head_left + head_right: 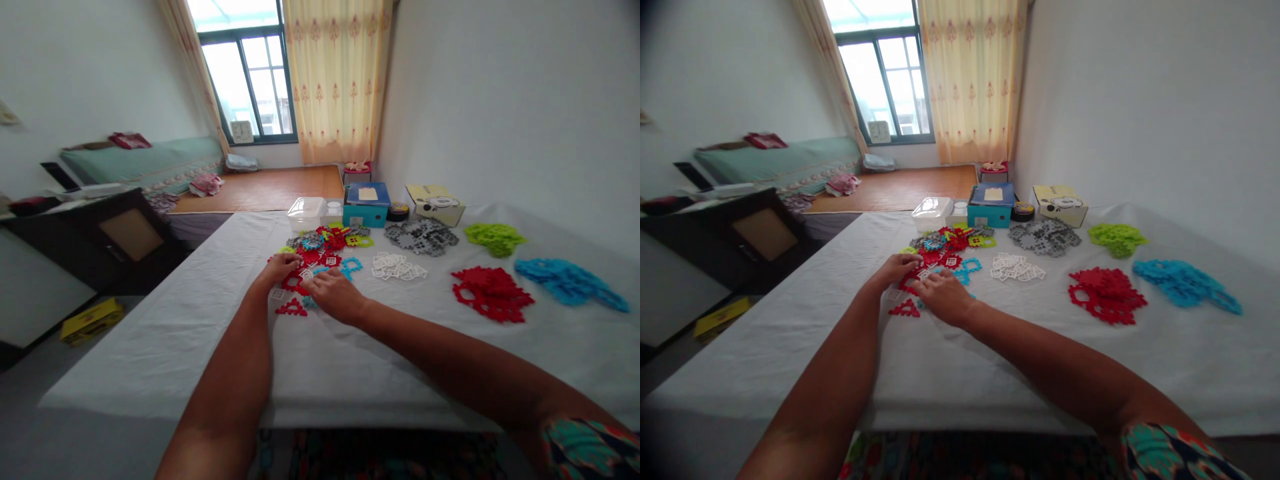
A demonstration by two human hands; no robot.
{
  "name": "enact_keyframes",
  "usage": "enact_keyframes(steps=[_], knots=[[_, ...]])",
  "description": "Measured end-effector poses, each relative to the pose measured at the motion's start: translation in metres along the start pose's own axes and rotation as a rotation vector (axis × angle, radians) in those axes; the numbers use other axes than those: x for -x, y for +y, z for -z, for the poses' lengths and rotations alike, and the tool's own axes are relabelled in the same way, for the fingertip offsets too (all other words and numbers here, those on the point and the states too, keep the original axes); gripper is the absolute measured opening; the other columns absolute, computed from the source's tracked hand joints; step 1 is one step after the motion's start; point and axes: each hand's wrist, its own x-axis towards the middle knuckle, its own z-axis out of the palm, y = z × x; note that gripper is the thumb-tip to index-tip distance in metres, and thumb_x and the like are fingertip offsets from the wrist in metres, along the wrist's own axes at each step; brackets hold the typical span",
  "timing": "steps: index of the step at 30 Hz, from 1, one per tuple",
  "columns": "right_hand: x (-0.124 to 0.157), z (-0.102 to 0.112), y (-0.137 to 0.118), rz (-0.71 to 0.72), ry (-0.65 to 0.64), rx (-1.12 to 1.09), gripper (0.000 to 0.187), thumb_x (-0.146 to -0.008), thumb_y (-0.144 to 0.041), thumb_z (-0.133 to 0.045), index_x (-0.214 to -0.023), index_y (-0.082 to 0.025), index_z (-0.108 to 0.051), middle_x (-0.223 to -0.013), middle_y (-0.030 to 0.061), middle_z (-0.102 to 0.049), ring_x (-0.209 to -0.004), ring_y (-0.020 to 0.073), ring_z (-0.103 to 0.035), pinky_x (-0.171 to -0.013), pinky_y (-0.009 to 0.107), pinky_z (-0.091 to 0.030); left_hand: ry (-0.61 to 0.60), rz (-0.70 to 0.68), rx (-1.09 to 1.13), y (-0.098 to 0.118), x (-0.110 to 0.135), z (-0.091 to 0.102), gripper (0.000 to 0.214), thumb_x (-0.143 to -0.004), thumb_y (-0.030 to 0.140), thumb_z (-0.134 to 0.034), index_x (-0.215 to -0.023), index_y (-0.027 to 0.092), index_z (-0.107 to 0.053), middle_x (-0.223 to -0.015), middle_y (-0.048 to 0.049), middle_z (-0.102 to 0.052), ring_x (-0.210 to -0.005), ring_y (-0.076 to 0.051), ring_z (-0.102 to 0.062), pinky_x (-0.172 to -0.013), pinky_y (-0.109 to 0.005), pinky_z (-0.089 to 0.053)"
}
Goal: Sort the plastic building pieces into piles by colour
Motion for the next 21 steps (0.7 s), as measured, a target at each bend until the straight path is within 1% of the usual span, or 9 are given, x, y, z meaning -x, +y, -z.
enact_keyframes(steps=[2,4,8,10,12,14,16,19,21], knots=[[0.02,0.015,0.025,-0.141,0.082,-0.029,0.026,-0.095,-0.019,-0.043,-0.115,-0.018,-0.06,-0.103,0.0109,-0.069,-0.095,0.0216,-0.059,-0.083,0.034,-0.041,0.009,0.018,0.022,-0.001,0.0,-0.001,0.04,-0.059,0.054,-0.067,-0.076,0.019,-0.075,-0.07,-0.0011,-0.072,-0.065,-0.017,-0.062,-0.063,-0.027,-0.05],[0.051,0.03,0.059,-0.353,0.163,-0.07,0.028,-0.096,-0.025,-0.042,-0.114,-0.019,-0.062,-0.103,0.0102,-0.07,-0.093,0.0209,-0.061,-0.078,0.031,-0.043,0.019,0.026,0.029,-0.003,0.0,-0.002,0.04,-0.059,0.052,-0.067,-0.077,0.018,-0.075,-0.071,-0.002,-0.073,-0.064,-0.017,-0.062,-0.063,-0.028,-0.05],[0.138,0.057,0.137,-0.756,0.272,-0.137,0.027,-0.091,-0.036,-0.047,-0.104,-0.02,-0.065,-0.087,0.0063,-0.072,-0.077,0.0194,-0.065,-0.069,0.028,-0.045,0.03,0.015,-0.063,-0.006,-0.004,-0.002,0.035,-0.063,0.044,-0.062,-0.084,0.02,-0.076,-0.079,-0.0025,-0.074,-0.073,-0.019,-0.064,-0.069,-0.028,-0.05],[0.183,0.07,0.17,-0.878,0.328,-0.123,0.028,-0.088,-0.039,-0.051,-0.099,-0.019,-0.066,-0.085,0.0068,-0.072,-0.075,0.0192,-0.065,-0.068,0.028,-0.046,0.03,0.009,-0.152,-0.005,-0.006,-0.002,0.034,-0.067,0.041,-0.058,-0.088,0.021,-0.075,-0.084,-0.0024,-0.075,-0.078,-0.02,-0.065,-0.072,-0.028,-0.049],[0.221,0.079,0.194,-0.977,0.373,-0.085,0.029,-0.085,-0.04,-0.052,-0.096,-0.017,-0.067,-0.087,0.0085,-0.072,-0.077,0.0196,-0.065,-0.069,0.029,-0.047,0.039,0.0,-0.236,-0.003,-0.007,-0.003,0.034,-0.069,0.039,-0.055,-0.091,0.022,-0.075,-0.086,-0.0025,-0.075,-0.079,-0.021,-0.065,-0.073,-0.029,-0.049],[0.249,0.085,0.208,-1.048,0.379,-0.033,0.031,-0.085,-0.04,-0.052,-0.096,-0.016,-0.067,-0.088,0.0096,-0.072,-0.08,0.0205,-0.066,-0.071,0.03,-0.047,0.053,-0.016,-0.288,0.001,-0.008,-0.006,0.034,-0.072,0.038,-0.053,-0.092,0.022,-0.075,-0.089,-0.0029,-0.075,-0.082,-0.021,-0.065,-0.076,-0.029,-0.048],[0.267,0.088,0.214,-1.078,0.333,0.024,0.03,-0.085,-0.04,-0.051,-0.095,-0.017,-0.068,-0.089,0.0093,-0.072,-0.081,0.0213,-0.065,-0.071,0.031,-0.047,0.068,-0.032,-0.316,0.007,-0.008,-0.008,0.034,-0.073,0.037,-0.051,-0.093,0.022,-0.074,-0.095,-0.0035,-0.074,-0.085,-0.021,-0.066,-0.079,-0.029,-0.048],[0.278,0.087,0.215,-1.078,0.266,0.149,0.031,-0.086,-0.039,-0.048,-0.094,-0.018,-0.069,-0.093,0.0111,-0.07,-0.085,0.0238,-0.065,-0.074,0.034,-0.048,0.099,-0.015,-0.344,0.019,-0.007,-0.006,0.036,-0.074,0.036,-0.051,-0.097,0.021,-0.074,-0.096,-0.0045,-0.074,-0.085,-0.022,-0.066,-0.079,-0.03,-0.048],[0.278,0.085,0.212,-1.06,0.318,0.25,0.034,-0.088,-0.038,-0.046,-0.1,-0.016,-0.069,-0.102,0.014,-0.067,-0.09,0.0259,-0.063,-0.078,0.037,-0.048,0.102,0.001,-0.336,0.028,-0.006,0.002,0.036,-0.072,0.036,-0.052,-0.097,0.021,-0.074,-0.092,-0.0049,-0.074,-0.084,-0.022,-0.066,-0.077,-0.03,-0.048]])
